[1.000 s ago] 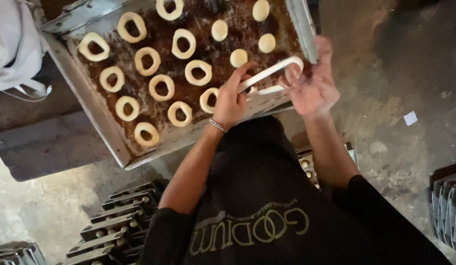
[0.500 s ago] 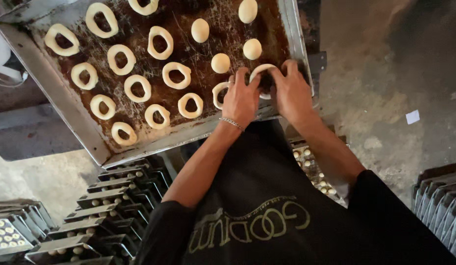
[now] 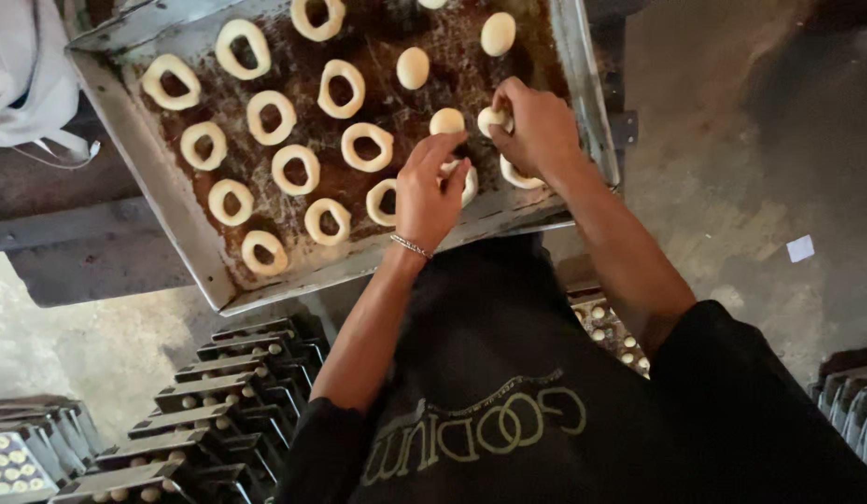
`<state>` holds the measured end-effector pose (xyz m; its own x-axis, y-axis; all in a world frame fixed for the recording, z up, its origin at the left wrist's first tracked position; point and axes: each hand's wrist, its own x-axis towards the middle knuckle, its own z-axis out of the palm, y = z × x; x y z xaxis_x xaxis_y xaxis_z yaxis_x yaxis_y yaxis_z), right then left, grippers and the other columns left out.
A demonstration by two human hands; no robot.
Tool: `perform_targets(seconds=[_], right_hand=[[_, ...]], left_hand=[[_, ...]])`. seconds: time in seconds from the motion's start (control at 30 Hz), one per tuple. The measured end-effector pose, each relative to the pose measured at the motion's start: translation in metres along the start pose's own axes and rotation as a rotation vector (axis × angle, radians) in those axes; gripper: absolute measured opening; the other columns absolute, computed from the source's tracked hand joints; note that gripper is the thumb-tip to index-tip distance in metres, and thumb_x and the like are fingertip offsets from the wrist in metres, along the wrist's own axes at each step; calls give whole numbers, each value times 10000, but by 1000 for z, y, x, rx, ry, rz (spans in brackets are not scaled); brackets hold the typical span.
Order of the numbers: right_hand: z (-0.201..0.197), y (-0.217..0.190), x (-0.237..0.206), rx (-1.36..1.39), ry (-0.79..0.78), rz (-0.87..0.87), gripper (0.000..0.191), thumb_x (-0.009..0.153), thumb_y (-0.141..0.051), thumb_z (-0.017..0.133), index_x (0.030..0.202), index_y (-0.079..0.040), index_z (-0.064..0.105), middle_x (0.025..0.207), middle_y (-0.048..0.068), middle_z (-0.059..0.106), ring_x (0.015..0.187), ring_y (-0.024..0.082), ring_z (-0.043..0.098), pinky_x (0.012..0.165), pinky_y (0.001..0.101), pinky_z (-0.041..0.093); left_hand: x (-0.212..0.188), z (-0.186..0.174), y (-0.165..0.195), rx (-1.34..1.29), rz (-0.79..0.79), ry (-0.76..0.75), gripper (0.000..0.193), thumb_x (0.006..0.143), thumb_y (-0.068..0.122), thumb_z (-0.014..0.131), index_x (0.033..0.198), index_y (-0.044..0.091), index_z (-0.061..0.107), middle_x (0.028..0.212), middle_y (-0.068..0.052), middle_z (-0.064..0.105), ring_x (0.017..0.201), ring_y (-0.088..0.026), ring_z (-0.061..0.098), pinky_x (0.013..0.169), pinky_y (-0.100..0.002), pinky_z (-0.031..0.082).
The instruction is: The person takes rounded dough balls from a baking tray, rolls and stretches each piece by hand into a rope, and joins the ends into rings, placing the shaped donut rings back onto the tray. They work through the tray one piece at a time and briefly reposition trays of dough.
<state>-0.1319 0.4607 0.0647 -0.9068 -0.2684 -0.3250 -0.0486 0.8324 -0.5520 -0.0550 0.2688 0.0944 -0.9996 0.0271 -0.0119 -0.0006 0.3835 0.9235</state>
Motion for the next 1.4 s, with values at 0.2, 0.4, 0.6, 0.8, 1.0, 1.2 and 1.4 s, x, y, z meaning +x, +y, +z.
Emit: perform_targets(seconds=[0.2,0.4,0.6,0.8,1.0,1.2,1.4], right_hand=[[23,-65,-58,707,177,-241,333,989,35,742,1254,-20,548,1108,107,731,1041,144,714,860,291,587],[39,-129,-86,830,175,-267,463,1008,96,677,1402,-28,467,1165,92,665,1094,123,662,925,266,554],[55,-181,-104,629,304,-275,545,945,82,724,1404,-45,458,1082,60,711,1007,109,700,869,252,578],[58,-181,-106,780,268,-337,580,920,117,701,1443,2,478,1255,107,708,1184,178,683,1004,313,569],[44,-152,-123,1312,-93,-630,572,957,-181,759,1462,-15,545,1200,106,689,1062,204,669,975,350,548],[22,-135,-120,1323,-211,-383,639,949,-263,722,1485,-9,483,1384,126,579,1203,259,651,1103,485,552],[18,-98,-87,1351,-95,91,737,886,-41,630,1566,-67,350,1063,180,581,874,324,605,810,481,569]], left_hand=[[-15,-38,-8,-170,-124,-46,384,1014,114,711,1394,98,658,1102,-129,770,890,-161,683,778,-309,576],[-42,-102,5,-190,149,40,323,981,83,743,1301,90,700,1167,-135,768,1034,-213,757,863,-333,595],[-67,-141,19,-238,147,64,272,972,29,699,1238,83,715,1167,-112,747,1011,-249,762,838,-332,617],[-84,-154,21,-329,469,-18,454,867,21,749,1295,72,606,1243,-111,650,1036,-259,654,846,-331,549],[-53,-146,-10,-301,111,182,422,868,-40,716,1257,106,642,1057,-65,676,823,-150,631,685,-276,515],[-31,-128,-21,-229,330,105,498,805,-118,575,1258,87,603,1109,-64,679,913,-166,660,789,-292,560],[1,-86,-48,-213,370,81,588,810,-179,447,1314,94,583,1262,-135,660,1014,-256,690,927,-319,568]])
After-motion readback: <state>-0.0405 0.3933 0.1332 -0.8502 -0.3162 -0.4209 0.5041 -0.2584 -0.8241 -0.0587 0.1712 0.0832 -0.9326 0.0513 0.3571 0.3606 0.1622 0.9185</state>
